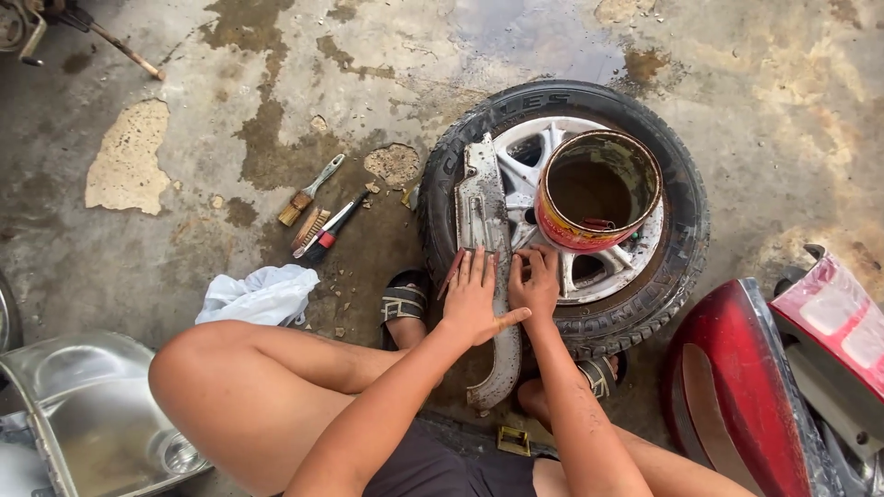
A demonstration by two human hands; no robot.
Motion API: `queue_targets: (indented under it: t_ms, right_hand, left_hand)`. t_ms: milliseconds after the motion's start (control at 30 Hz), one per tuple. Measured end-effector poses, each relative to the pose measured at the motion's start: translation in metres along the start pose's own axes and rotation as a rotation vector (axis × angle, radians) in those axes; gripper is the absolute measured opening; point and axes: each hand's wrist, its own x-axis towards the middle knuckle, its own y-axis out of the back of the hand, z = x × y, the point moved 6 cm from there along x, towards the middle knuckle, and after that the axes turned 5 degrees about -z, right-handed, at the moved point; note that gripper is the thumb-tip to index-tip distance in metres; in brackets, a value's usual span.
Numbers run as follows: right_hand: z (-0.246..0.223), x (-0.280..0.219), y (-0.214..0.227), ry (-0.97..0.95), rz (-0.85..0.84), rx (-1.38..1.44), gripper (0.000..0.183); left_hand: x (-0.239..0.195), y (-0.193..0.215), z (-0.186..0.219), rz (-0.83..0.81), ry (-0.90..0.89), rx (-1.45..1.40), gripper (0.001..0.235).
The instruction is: The person scrubs a white plastic car part with a brush and a cleaning solution from a can. The part is placed on a tire, and the person uses both hands to scrub the surface thoroughly.
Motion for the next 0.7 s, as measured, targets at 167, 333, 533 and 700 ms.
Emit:
queue_targets:
  t_ms: [167,333,533,700]
  right_hand:
    - [-0.011,-0.007,0.009,0.017,-0.009,0.03,0.013]
    - [-0.016,-0.005,0.012,0.0,-0.044,0.067,0.021]
    - [-0.019,-0.001,0.011,0.015,-0.03,0.038,0.017]
    - [-0.009,-0.001,0.004,0.004,-0.009,0.082,0.02]
  left_hand:
    - [0.017,0.006,-0.007,0.032,0.007,-0.017,0.124]
    - [0.054,0.033,-0.017,0.1,0.024,0.001,0.116]
    - [0.097,0.061,-0.028,0.173,0.134,0.001,0.127]
    - [0.11,0.069,-0.033,0.187,0.143,-0.074,0.133]
